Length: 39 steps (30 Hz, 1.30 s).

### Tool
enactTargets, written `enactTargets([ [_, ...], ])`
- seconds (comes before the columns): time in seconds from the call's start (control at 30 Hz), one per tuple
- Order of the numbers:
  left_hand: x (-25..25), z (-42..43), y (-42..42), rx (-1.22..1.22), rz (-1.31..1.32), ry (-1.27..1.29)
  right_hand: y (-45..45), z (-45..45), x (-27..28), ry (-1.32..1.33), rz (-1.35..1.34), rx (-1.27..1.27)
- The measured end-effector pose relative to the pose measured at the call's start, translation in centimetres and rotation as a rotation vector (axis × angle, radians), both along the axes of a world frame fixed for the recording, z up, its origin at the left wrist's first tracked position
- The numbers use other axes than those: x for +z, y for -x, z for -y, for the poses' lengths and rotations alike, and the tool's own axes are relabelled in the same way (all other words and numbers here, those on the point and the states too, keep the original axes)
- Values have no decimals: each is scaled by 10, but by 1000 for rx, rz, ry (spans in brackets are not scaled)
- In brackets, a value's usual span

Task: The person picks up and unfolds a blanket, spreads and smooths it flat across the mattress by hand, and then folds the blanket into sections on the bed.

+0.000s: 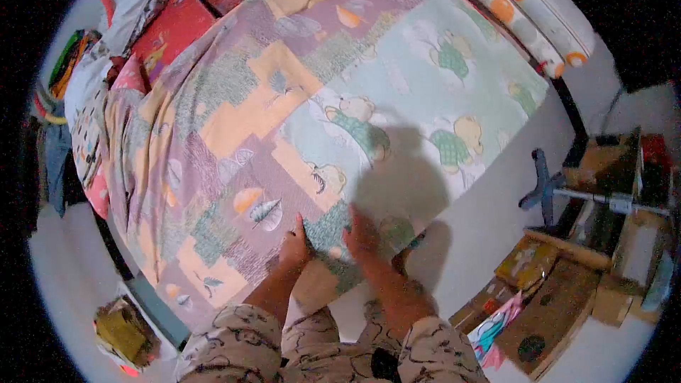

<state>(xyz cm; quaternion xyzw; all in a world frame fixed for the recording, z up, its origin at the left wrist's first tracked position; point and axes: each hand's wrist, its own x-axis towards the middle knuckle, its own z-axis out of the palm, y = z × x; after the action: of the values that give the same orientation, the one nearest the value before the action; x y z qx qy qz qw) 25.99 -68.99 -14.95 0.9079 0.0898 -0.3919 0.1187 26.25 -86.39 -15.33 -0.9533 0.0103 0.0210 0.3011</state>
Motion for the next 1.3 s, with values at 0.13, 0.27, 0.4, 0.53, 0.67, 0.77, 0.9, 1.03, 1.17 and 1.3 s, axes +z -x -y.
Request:
enactTargets([
  [0.13,4,2,-1,57,-15,40,-119,51,12,291,-270,76],
  [0.27,3,3,0,50,-68,-30,-197,110,10,512,-492,85],
  [0.4,15,4,-4,92,-50,11,-223,150,-15,426,-667,105],
  [0.53,2,5,2,74,25,-21,-228,155,-7,419,-770,111],
  [0.67,-3,4,12,59,-5,-78,-234,155,-5,340,-817,99],
  [0.77,27,16,-16,95,24,-62,-232,159,-18,344,-718,109],
  [0.9,-2,37,-52,22,401,49,-233,155,-10,391,-828,80],
  [1.03,31,91,-178,134,475,230,-238,156,-11,296,-757,116],
  [1.17,1,151,-281,233,270,180,-242,153,-15,418,-868,89],
  [1.3,-21,194,-334,269,153,121,-254,154,2,327,-982,140],
])
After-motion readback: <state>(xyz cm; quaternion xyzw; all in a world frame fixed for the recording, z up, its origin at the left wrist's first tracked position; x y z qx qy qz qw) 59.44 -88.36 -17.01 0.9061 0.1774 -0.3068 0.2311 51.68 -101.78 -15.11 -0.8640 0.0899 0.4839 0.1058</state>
